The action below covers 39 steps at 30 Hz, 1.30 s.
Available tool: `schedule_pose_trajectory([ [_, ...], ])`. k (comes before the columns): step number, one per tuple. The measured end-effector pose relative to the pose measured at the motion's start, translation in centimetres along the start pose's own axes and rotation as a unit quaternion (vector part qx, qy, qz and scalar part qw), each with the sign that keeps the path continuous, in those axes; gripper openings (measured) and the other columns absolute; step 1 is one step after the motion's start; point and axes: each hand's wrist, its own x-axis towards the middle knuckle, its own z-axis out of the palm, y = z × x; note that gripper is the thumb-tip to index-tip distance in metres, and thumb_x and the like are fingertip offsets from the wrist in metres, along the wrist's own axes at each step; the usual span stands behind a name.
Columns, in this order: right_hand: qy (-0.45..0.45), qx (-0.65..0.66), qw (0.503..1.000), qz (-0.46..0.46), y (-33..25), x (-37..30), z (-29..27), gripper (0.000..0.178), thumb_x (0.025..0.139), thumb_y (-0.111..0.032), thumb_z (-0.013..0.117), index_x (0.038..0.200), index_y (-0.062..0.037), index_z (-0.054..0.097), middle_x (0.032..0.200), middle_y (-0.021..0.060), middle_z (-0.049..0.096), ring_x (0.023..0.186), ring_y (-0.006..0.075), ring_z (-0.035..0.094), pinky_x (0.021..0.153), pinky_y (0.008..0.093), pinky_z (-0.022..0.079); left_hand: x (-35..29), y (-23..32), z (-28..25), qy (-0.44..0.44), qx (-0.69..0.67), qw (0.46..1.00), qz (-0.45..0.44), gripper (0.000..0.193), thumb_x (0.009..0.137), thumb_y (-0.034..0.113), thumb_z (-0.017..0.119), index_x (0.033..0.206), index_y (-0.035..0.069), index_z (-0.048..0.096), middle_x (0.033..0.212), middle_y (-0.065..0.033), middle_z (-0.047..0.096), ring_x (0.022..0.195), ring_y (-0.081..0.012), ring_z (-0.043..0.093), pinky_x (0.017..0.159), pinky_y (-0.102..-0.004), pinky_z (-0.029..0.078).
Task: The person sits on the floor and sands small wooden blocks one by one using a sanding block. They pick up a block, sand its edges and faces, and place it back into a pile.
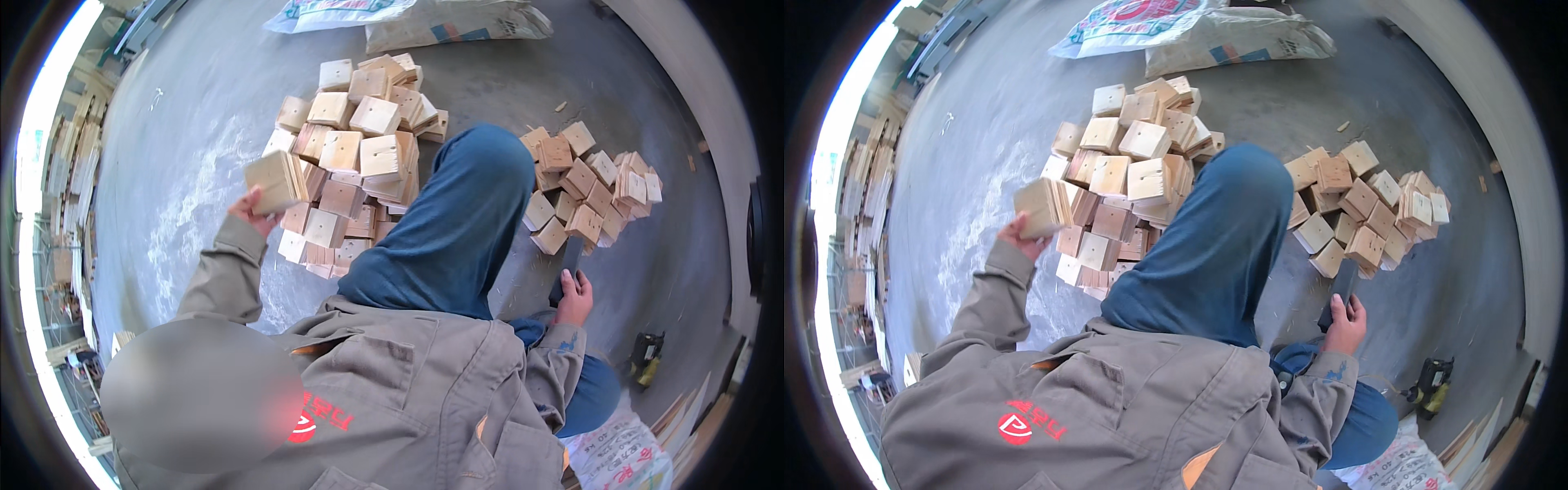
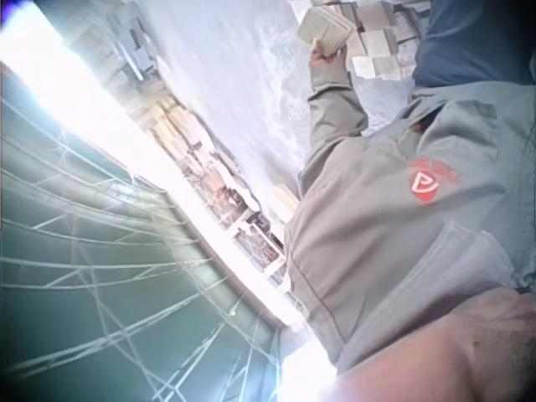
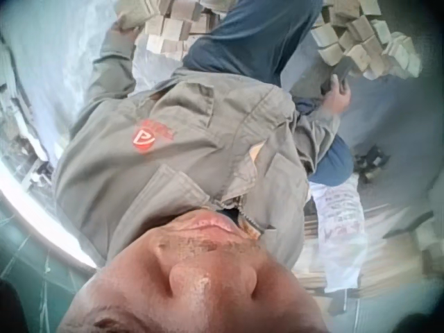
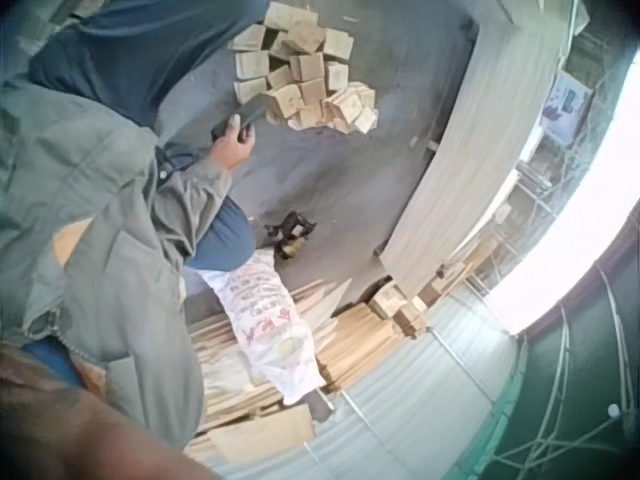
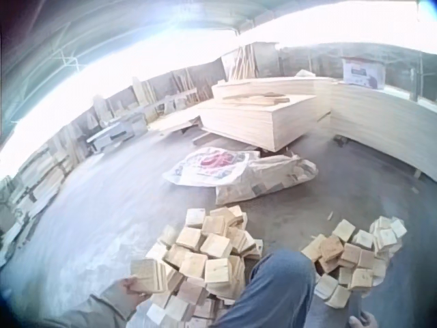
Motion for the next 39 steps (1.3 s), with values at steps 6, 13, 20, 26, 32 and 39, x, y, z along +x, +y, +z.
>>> schedule_pose_trajectory([
  [6,-0.008,-0.044,0.999,0.019,0.8,0.2,0.7,0.058,0.091,-0.012,0.079,0.138,0.0104,0.052,0.123,0.0223,0.068,0.102,0.0210,0.069,0.089,0.0313,0.056,-0.9,-7.3,-8.9,0.063,0.079,0.990,-0.099,0.057,0.086,0.020,0.076,0.140,0.011,0.056,0.135,-0.0116,0.064,0.125,-0.0355,0.059,0.100,-0.0584,0.048],
  [13,-0.016,-0.083,0.996,0.003,1.4,0.4,0.1,0.060,0.090,-0.013,0.079,0.138,0.0105,0.052,0.123,0.0232,0.068,0.104,0.0224,0.069,0.090,0.0321,0.056,1.6,-11.4,-5.3,0.033,0.274,0.954,-0.115,0.072,0.084,0.019,0.081,0.150,0.019,0.051,0.128,-0.0031,0.066,0.117,-0.0224,0.062,0.090,-0.0502,0.051],
  [20,-0.018,-0.094,0.995,0.007,1.9,0.4,-0.3,0.062,0.089,-0.017,0.081,0.137,0.0105,0.052,0.123,0.0238,0.068,0.104,0.0235,0.069,0.091,0.0335,0.056,7.8,-8.9,-4.2,0.019,0.638,0.714,0.288,0.072,0.079,0.023,0.085,0.143,0.006,0.058,0.131,-0.0150,0.063,0.119,-0.0303,0.060,0.102,-0.0444,0.049],
  [26,-0.009,-0.097,0.995,0.009,1.2,-0.2,0.3,0.062,0.090,-0.017,0.080,0.138,0.0109,0.052,0.123,0.0239,0.068,0.104,0.0235,0.069,0.090,0.0334,0.056,-0.3,-7.6,1.9,-0.037,0.710,0.564,0.420,0.069,0.072,0.018,0.087,0.133,0.000,0.060,0.131,-0.0211,0.057,0.124,-0.0386,0.055,0.107,-0.0447,0.047],
  [32,-0.032,-0.095,0.995,-0.005,2.5,0.8,-0.3,0.061,0.089,-0.016,0.080,0.136,0.0110,0.053,0.122,0.0234,0.069,0.103,0.0224,0.069,0.090,0.0327,0.056,-0.4,-10.5,5.2,-0.063,0.738,0.568,0.360,0.076,0.073,0.022,0.088,0.140,0.008,0.056,0.140,-0.0182,0.049,0.129,-0.0389,0.051,0.109,-0.0455,0.046],
  [39,-0.017,-0.073,0.997,-0.013,2.7,0.5,-0.7,0.059,0.088,-0.015,0.081,0.134,0.0106,0.055,0.120,0.0220,0.069,0.101,0.0208,0.069,0.090,0.0320,0.056,3.5,-11.5,4.9,-0.043,0.759,0.519,0.390,0.061,0.072,0.018,0.086,0.127,0.006,0.064,0.130,-0.0181,0.057,0.125,-0.0388,0.053,0.106,-0.0462,0.047],
])
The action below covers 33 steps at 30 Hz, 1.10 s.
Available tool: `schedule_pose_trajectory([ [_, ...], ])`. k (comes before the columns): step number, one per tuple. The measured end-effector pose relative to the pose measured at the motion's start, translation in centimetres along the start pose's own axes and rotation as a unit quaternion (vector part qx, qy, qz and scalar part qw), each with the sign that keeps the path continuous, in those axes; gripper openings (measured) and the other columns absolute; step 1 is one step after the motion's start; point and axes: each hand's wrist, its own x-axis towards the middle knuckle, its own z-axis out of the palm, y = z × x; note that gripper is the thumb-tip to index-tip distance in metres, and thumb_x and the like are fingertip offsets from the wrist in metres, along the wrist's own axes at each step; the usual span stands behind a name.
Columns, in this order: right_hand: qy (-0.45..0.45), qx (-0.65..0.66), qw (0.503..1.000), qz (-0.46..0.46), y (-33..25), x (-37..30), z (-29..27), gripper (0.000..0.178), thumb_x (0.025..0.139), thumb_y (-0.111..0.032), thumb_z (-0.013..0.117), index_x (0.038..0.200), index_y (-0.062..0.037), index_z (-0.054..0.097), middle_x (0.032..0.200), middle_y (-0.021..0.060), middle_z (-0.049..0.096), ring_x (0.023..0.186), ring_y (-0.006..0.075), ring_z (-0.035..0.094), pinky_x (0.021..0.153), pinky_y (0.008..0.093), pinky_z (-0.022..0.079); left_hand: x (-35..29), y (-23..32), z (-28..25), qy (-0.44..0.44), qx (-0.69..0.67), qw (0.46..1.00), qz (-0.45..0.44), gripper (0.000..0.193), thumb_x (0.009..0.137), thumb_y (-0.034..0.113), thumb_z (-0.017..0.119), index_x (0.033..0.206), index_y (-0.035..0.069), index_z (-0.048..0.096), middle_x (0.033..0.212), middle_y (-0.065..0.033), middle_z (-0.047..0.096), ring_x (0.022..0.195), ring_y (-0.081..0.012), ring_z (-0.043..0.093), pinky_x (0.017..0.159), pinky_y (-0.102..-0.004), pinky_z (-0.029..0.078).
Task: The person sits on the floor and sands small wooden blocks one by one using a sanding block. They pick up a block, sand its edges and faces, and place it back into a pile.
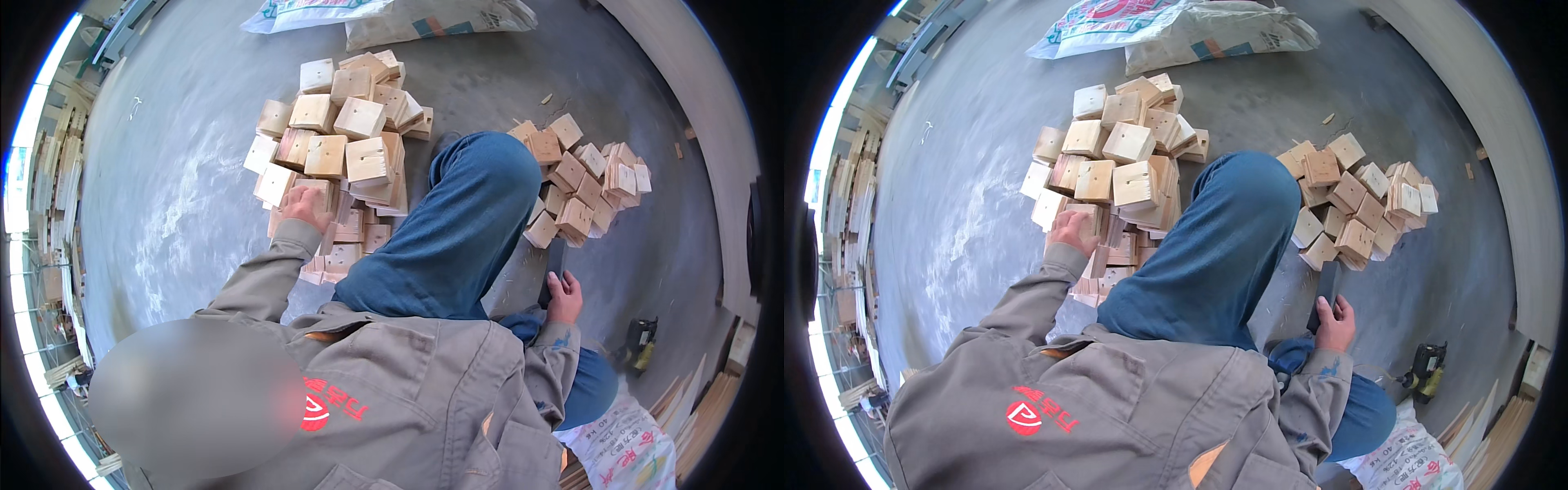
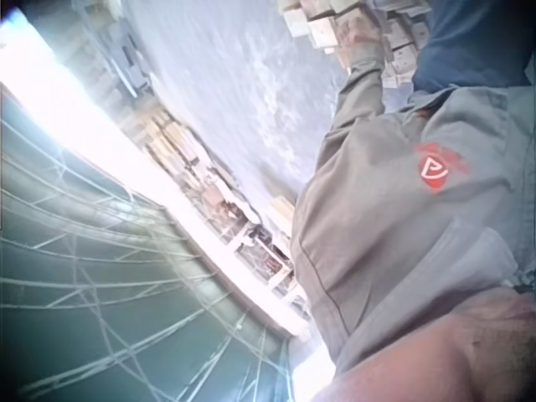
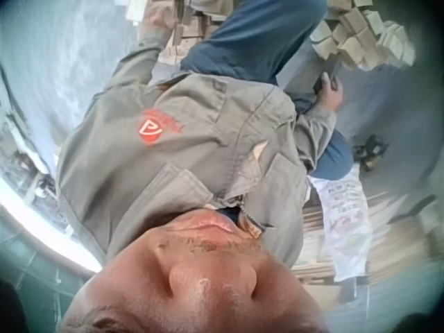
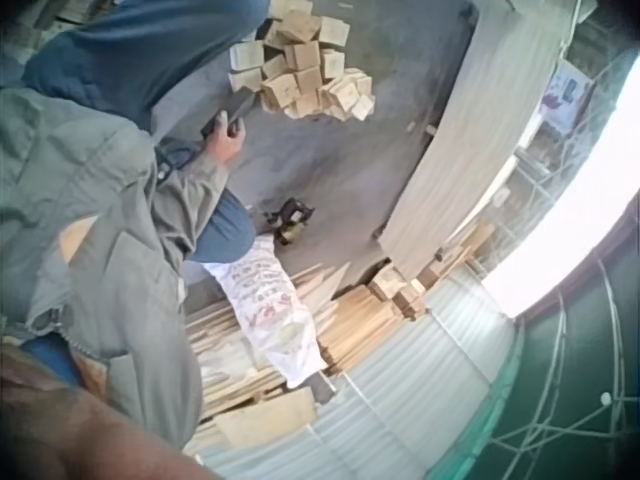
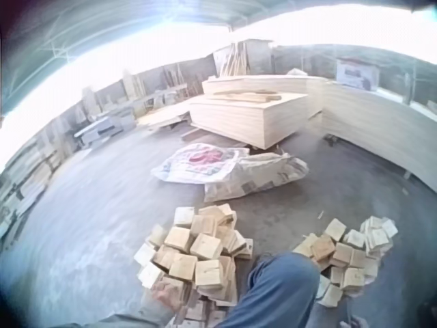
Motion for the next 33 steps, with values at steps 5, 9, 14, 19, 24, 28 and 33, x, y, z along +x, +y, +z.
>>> schedule_pose_trajectory([
  [5,-0.005,0.011,1.000,0.008,0.2,0.0,-0.3,0.061,0.089,-0.015,0.080,0.139,0.0089,0.053,0.122,0.0203,0.068,0.103,0.0211,0.068,0.090,0.0322,0.055,-0.1,-0.4,-0.1,-0.015,-0.002,1.000,0.007,0.050,0.072,0.016,0.085,0.118,0.006,0.068,0.125,-0.0168,0.061,0.121,-0.0386,0.054,0.104,-0.0465,0.048],
  [9,-0.011,0.010,1.000,0.010,-0.3,-0.1,0.0,0.061,0.089,-0.014,0.080,0.138,0.0088,0.053,0.122,0.0202,0.068,0.103,0.0210,0.068,0.091,0.0319,0.055,-0.6,-1.4,0.5,-0.002,0.000,1.000,0.023,0.047,0.073,0.015,0.084,0.116,0.006,0.068,0.123,-0.0165,0.062,0.119,-0.0388,0.055,0.102,-0.0462,0.049],
  [14,-0.014,0.018,1.000,-0.005,-1.3,-0.5,0.4,0.060,0.088,-0.014,0.081,0.136,0.0113,0.054,0.120,0.0210,0.069,0.101,0.0202,0.069,0.089,0.0318,0.056,-0.8,-1.3,0.2,0.005,0.000,1.000,0.027,0.045,0.074,0.015,0.083,0.114,0.006,0.067,0.119,-0.0163,0.062,0.117,-0.0391,0.056,0.101,-0.0459,0.049],
  [19,0.002,0.025,0.999,-0.028,-1.5,-0.7,0.0,0.061,0.088,-0.016,0.082,0.135,0.0109,0.055,0.119,0.0215,0.069,0.101,0.0212,0.068,0.089,0.0316,0.056,-0.4,0.6,-1.0,-0.005,0.009,1.000,0.022,0.042,0.074,0.020,0.085,0.110,0.006,0.066,0.116,-0.0164,0.062,0.116,-0.0385,0.056,0.099,-0.0466,0.049],
  [24,0.031,-0.019,0.999,-0.034,-3.4,-1.5,-0.3,0.063,0.083,-0.023,0.085,0.134,0.0048,0.061,0.120,0.0219,0.070,0.105,0.0245,0.069,0.091,0.0352,0.056,-0.4,-1.0,1.2,0.056,0.000,0.996,0.071,0.048,0.072,0.030,0.087,0.108,0.005,0.068,0.110,-0.0189,0.067,0.108,-0.0385,0.062,0.095,-0.0479,0.051],
  [28,0.057,-0.085,0.993,-0.055,-3.0,-1.0,-0.7,0.066,0.079,-0.028,0.086,0.130,0.0058,0.063,0.124,0.0236,0.069,0.115,0.0311,0.067,0.100,0.0402,0.052,1.9,0.9,1.6,0.043,-0.093,0.990,0.098,0.041,0.074,0.022,0.086,0.106,0.003,0.070,0.103,-0.0165,0.066,0.095,-0.0350,0.062,0.084,-0.0427,0.054],
  [33,0.068,-0.029,0.996,-0.058,-3.4,-1.6,-0.9,0.066,0.080,-0.026,0.085,0.132,0.0063,0.061,0.128,0.0236,0.068,0.118,0.0309,0.066,0.104,0.0392,0.050,8.0,8.1,-1.1,0.066,-0.129,0.984,0.101,0.041,0.079,0.020,0.084,0.113,0.003,0.070,0.107,-0.0135,0.066,0.092,-0.0259,0.063,0.079,-0.0382,0.054],
])
